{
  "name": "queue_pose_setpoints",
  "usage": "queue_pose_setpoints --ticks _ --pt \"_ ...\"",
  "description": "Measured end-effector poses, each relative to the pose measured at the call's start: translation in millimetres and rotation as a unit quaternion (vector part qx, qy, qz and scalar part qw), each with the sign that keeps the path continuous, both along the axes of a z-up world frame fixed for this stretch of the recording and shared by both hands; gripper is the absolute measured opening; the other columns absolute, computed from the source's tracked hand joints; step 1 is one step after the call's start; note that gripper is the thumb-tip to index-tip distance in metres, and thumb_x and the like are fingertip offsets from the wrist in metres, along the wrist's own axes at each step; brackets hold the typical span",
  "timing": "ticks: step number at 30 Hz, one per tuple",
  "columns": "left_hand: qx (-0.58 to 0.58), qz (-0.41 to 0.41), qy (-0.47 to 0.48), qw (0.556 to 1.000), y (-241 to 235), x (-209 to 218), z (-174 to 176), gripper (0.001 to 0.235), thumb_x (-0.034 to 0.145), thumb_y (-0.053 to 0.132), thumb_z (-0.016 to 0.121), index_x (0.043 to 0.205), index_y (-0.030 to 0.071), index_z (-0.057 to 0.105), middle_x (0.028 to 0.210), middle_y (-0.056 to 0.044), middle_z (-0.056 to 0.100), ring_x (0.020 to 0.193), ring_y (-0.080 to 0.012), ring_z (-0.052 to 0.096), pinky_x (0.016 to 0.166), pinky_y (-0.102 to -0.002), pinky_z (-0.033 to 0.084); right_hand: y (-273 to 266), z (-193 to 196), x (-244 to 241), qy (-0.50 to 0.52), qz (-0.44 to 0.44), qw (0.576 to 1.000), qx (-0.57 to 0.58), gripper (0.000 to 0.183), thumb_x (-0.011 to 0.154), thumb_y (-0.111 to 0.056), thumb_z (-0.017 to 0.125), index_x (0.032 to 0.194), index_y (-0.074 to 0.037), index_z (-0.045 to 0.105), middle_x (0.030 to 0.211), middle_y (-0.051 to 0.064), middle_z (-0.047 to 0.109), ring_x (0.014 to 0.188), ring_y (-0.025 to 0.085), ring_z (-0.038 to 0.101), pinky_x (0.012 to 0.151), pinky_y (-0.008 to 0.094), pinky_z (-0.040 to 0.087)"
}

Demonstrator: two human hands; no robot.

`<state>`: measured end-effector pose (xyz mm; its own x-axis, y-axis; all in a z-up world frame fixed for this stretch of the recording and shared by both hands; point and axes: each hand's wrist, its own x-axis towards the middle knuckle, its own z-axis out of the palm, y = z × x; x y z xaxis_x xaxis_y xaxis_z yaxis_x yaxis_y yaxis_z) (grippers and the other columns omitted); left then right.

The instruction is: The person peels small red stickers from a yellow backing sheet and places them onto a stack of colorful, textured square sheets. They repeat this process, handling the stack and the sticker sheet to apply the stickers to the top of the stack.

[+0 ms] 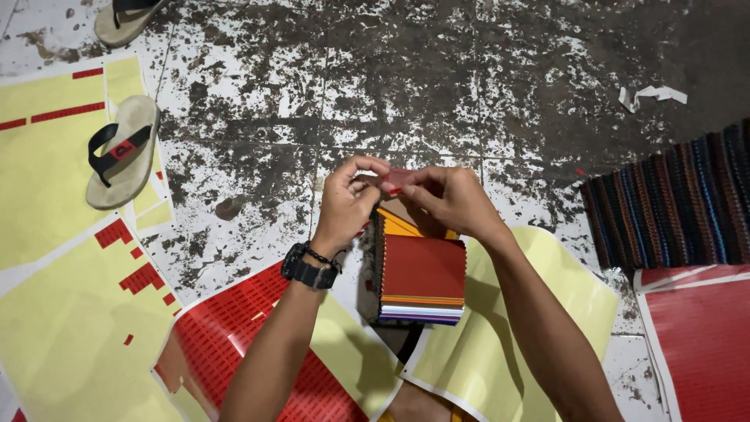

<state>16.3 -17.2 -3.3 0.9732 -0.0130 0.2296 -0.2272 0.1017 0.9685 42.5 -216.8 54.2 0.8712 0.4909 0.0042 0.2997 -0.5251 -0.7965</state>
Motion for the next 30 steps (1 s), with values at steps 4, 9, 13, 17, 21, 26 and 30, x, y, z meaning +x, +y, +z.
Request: queue_pose_setpoints --ticks 4,9,13,17,21,26,30 --pt "-0.004 0.001 0.000 1.000 -3 1 -1 0.032 0.082 -0.018 0.050 0.104 0.000 0.066 0.113 -0.021 0.065 0.089 -0.0295 0.074 0.081 -0.040 0.063 2 0 -4 0.016 0.009 1.000 -0.006 0.017 0.093 -0.012 0.072 0.102 0.001 0.078 0.080 0.020 0.078 0.071 0.032 0.076 0.066 0.043 0.061" --pt "0.005 0.039 -0.021 0.999 -2 2 -3 0.030 0.080 -0.015 0.052 0.099 0.001 0.067 0.110 -0.017 0.066 0.088 -0.0273 0.076 0.079 -0.038 0.063 4 -5 -7 0.013 0.013 1.000 -0.004 0.018 0.092 -0.013 0.072 0.102 0.000 0.077 0.079 0.021 0.076 0.073 0.035 0.075 0.065 0.044 0.060" --pt "0.029 0.058 -0.037 0.997 -2 2 -4 0.030 0.079 -0.017 0.053 0.097 0.002 0.069 0.108 -0.017 0.067 0.085 -0.0288 0.077 0.077 -0.039 0.063 4 -6 -6 0.019 0.006 1.000 0.010 0.014 0.089 -0.010 0.075 0.099 0.000 0.078 0.075 0.019 0.076 0.070 0.030 0.074 0.064 0.041 0.059" --pt "0.027 0.060 -0.037 0.997 -4 2 -5 0.031 0.079 -0.017 0.054 0.097 0.002 0.070 0.108 -0.017 0.067 0.084 -0.0276 0.077 0.077 -0.039 0.063 1 -18 -3 0.015 -0.009 0.999 0.035 0.015 0.087 -0.009 0.077 0.098 0.000 0.078 0.073 0.017 0.075 0.067 0.025 0.071 0.061 0.038 0.058" --pt "0.105 0.069 -0.066 0.990 -2 6 -11 0.022 0.085 -0.012 0.060 0.097 0.003 0.072 0.107 -0.016 0.067 0.090 -0.0325 0.076 0.081 -0.040 0.063 5 -19 -4 -0.015 -0.047 0.999 0.014 0.013 0.088 -0.011 0.076 0.097 -0.003 0.080 0.073 0.018 0.075 0.068 0.029 0.073 0.059 0.039 0.057" --pt "0.393 0.122 -0.142 0.900 9 -4 11 0.025 0.093 -0.005 0.055 0.102 0.009 0.073 0.109 -0.012 0.067 0.112 -0.0316 0.065 0.100 -0.050 0.051 8 -34 10 -0.026 -0.080 0.996 -0.019 0.014 0.090 -0.015 0.075 0.098 -0.006 0.081 0.075 0.016 0.076 0.071 0.029 0.073 0.062 0.039 0.057" --pt "0.518 0.134 -0.205 0.820 13 2 -14 0.024 0.095 0.001 0.062 0.102 0.018 0.078 0.107 -0.005 0.069 0.115 -0.0255 0.063 0.103 -0.046 0.048 11 -42 13 -0.019 -0.104 0.993 -0.051 0.016 0.090 -0.023 0.075 0.099 -0.011 0.081 0.077 0.013 0.076 0.076 0.030 0.074 0.064 0.042 0.056"
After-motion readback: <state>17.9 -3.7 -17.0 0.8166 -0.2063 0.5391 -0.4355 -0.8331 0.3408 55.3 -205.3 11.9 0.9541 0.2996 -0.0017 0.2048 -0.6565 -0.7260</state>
